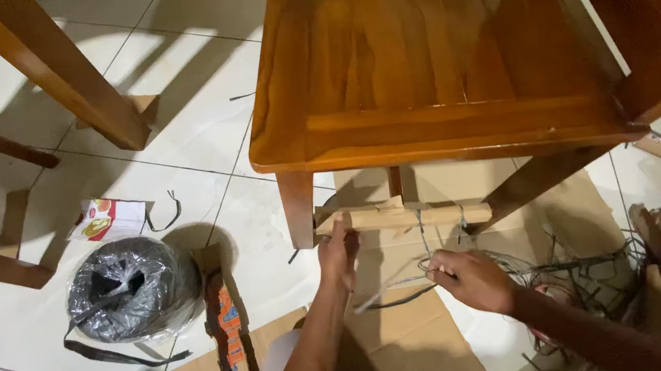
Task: Unpacking a wooden chair by removing cardboard and wire ties
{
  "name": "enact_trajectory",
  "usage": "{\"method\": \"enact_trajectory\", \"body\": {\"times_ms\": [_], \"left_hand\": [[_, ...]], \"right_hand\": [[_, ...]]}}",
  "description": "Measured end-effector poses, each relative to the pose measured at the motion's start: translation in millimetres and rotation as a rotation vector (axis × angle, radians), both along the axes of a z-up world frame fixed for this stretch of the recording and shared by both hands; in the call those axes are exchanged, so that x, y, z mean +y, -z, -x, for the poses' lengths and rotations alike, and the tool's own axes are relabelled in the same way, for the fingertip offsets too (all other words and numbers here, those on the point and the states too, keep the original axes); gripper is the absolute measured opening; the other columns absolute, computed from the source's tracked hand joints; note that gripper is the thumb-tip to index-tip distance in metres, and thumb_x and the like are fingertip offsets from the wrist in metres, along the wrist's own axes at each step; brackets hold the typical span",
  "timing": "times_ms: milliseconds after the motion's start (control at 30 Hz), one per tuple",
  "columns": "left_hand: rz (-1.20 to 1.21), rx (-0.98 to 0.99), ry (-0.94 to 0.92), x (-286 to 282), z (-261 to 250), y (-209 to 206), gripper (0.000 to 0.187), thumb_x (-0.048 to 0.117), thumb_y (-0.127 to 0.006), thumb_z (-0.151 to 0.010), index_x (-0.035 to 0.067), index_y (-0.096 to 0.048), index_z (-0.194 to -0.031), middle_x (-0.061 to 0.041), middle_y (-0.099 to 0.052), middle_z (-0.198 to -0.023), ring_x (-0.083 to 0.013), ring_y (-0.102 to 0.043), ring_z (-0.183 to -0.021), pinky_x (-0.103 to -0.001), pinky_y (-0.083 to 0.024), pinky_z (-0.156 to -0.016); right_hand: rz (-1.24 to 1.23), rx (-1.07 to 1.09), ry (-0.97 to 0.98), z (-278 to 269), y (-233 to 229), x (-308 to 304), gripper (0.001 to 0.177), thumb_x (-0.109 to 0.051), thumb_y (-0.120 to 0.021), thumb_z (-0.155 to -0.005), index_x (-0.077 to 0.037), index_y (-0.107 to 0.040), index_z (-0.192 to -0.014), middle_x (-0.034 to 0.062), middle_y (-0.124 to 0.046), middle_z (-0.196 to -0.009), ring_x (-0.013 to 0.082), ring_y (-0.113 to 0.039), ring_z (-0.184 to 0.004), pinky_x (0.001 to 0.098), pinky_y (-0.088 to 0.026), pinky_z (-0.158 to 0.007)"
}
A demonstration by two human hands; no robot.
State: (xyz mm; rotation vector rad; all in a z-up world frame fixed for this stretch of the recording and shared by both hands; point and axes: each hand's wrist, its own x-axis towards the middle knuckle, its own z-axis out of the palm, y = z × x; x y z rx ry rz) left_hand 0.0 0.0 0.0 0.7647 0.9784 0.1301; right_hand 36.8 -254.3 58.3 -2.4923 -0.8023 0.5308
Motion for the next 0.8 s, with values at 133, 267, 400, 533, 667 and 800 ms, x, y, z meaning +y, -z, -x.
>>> {"method": "enact_trajectory", "body": {"times_ms": [133,267,400,533,667,800], "left_hand": [[0.126,-0.078,-0.178,1.8,-29.4,-2.7,0.059,0.032,-0.084,-0.084,-0.007,-0.050,-0.113,-0.017,-0.058,-0.094,-0.0284,-0.061,-0.089,-0.045,-0.053,-0.095],[0.139,-0.120,-0.251,3.0,-41.5,4.0,0.084,0.027,-0.092,-0.077,-0.018,-0.045,-0.131,-0.029,-0.056,-0.102,-0.0362,-0.064,-0.100,-0.055,-0.055,-0.094],[0.154,-0.175,-0.353,1.3,-57.0,64.0,0.066,0.015,-0.094,-0.071,-0.011,-0.060,-0.121,-0.026,-0.064,-0.102,-0.0357,-0.067,-0.100,-0.050,-0.059,-0.085],[0.167,-0.154,-0.338,-0.3,-58.0,54.6,0.064,0.014,-0.090,-0.074,-0.006,-0.060,-0.127,-0.024,-0.063,-0.115,-0.0375,-0.062,-0.108,-0.054,-0.054,-0.092],[0.086,-0.113,-0.262,-7.7,-46.6,13.6,0.083,0.024,-0.093,-0.077,-0.004,-0.049,-0.141,-0.029,-0.051,-0.136,-0.0403,-0.051,-0.128,-0.060,-0.045,-0.108],[0.044,-0.087,-0.108,0.9,-13.5,-32.1,0.108,0.038,-0.091,-0.078,-0.011,-0.028,-0.152,-0.038,-0.038,-0.148,-0.0477,-0.046,-0.139,-0.058,-0.040,-0.116]], "right_hand": [[0.074,-0.124,-0.102,-20.7,-22.9,37.0,0.016,-0.031,-0.060,-0.095,-0.018,-0.066,-0.088,0.0084,-0.075,-0.072,0.0343,-0.072,-0.069,0.0457,-0.052,-0.062],[0.021,-0.279,-0.065,-30.0,-15.7,74.3,0.011,-0.021,-0.057,-0.097,-0.024,-0.068,-0.100,0.0120,-0.068,-0.058,0.0368,-0.072,-0.058,0.0460,-0.057,-0.056],[0.034,-0.436,-0.124,-40.7,33.7,109.2,0.031,-0.024,-0.060,-0.095,-0.029,-0.067,-0.125,0.0103,-0.077,-0.104,0.0330,-0.076,-0.094,0.0501,-0.064,-0.070],[0.030,-0.348,-0.096,-35.6,20.8,137.1,0.041,-0.027,-0.062,-0.098,-0.011,-0.059,-0.136,0.0208,-0.067,-0.123,0.0411,-0.063,-0.118,0.0569,-0.054,-0.096],[0.218,-0.477,-0.108,-54.0,62.7,145.2,0.045,-0.034,-0.073,-0.084,-0.018,-0.065,-0.125,0.0087,-0.072,-0.109,0.0353,-0.067,-0.110,0.0581,-0.060,-0.076],[0.198,-0.471,-0.135,-59.7,74.0,148.4,0.042,-0.031,-0.075,-0.084,-0.010,-0.068,-0.119,0.0161,-0.072,-0.105,0.0401,-0.069,-0.103,0.0588,-0.060,-0.074]]}}
